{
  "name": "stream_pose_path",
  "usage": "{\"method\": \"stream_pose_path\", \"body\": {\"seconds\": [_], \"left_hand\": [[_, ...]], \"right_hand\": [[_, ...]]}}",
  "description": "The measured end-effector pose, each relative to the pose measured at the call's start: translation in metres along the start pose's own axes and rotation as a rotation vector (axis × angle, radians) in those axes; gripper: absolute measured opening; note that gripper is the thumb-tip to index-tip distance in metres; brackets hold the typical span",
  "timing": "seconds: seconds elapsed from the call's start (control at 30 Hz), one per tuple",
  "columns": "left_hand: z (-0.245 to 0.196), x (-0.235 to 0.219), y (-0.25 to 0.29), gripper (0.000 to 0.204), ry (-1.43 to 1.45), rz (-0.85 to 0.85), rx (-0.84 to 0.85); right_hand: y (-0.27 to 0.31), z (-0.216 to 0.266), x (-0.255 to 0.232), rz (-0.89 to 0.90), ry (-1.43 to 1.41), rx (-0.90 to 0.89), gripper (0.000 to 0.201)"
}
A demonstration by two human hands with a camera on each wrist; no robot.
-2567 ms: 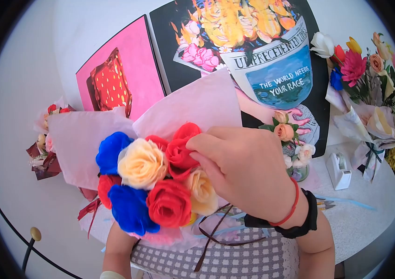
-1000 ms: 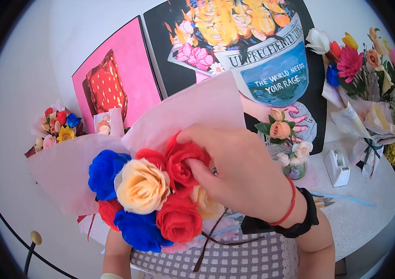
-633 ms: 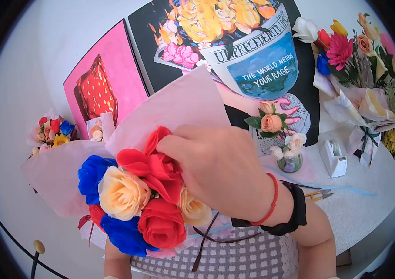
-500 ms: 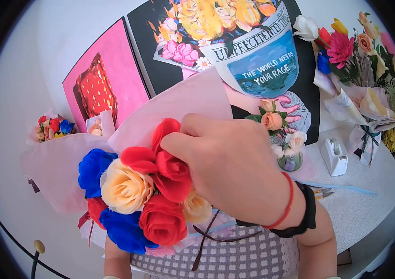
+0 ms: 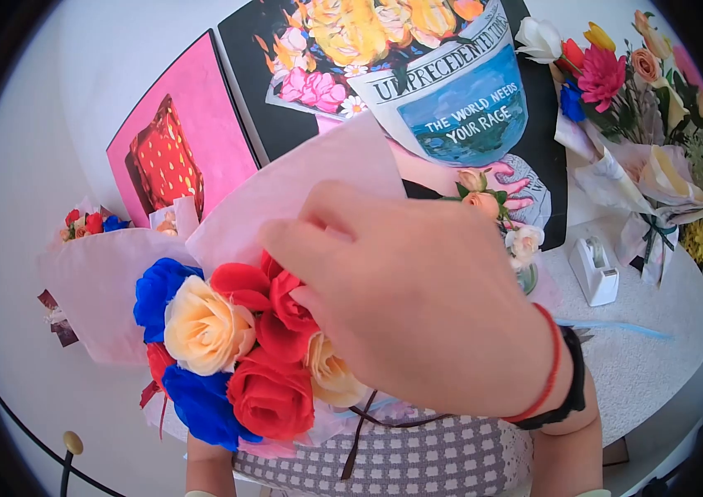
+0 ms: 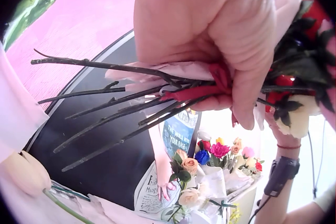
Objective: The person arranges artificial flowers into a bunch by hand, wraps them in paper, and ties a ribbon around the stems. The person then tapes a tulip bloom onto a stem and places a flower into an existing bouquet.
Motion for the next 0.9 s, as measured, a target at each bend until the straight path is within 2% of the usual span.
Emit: {"method": "stream_pose_path", "body": {"seconds": [0.13, 0.27, 0.47, 0.53, 0.63, 0.77, 0.87, 0.9], "left_hand": [[0.001, -0.005, 0.003, 0.035, -0.028, 0.011, 0.010], [0.002, -0.006, 0.001, 0.035, -0.056, 0.036, 0.024], [0.002, -0.009, -0.003, 0.035, -0.094, 0.074, 0.050], [0.002, -0.010, -0.003, 0.035, -0.107, 0.083, 0.056], [0.002, -0.011, -0.002, 0.034, -0.127, 0.097, 0.063], [0.000, -0.013, 0.000, 0.034, -0.155, 0.119, 0.077], [-0.002, -0.014, -0.001, 0.034, -0.175, 0.130, 0.090], [-0.002, -0.014, -0.001, 0.034, -0.181, 0.133, 0.095]], "right_hand": [[0.002, -0.002, -0.004, 0.020, -0.139, -0.004, 0.026], [0.002, -0.002, 0.013, 0.092, -0.048, -0.004, 0.020], [0.002, 0.009, 0.016, -0.006, -0.074, -0.152, 0.014], [0.002, 0.016, 0.009, -0.071, 0.018, -0.185, 0.014], [0.005, 0.026, 0.015, -0.071, 0.012, -0.271, 0.013], [0.005, 0.024, 0.011, -0.050, -0.040, -0.253, 0.013], [0.001, 0.014, 0.001, -0.055, -0.068, -0.167, 0.014], [0.000, 0.010, -0.008, -0.115, -0.053, -0.164, 0.013]]}}
Point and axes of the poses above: each hand's wrist, its own y-axis away from the middle knuckle, its own x-axis out of the palm, z = x × y, the point moved 9 cm from there along -y, towards the middle knuckle, and after that the axes turned 1 degree about y, right-handed, at the moved point
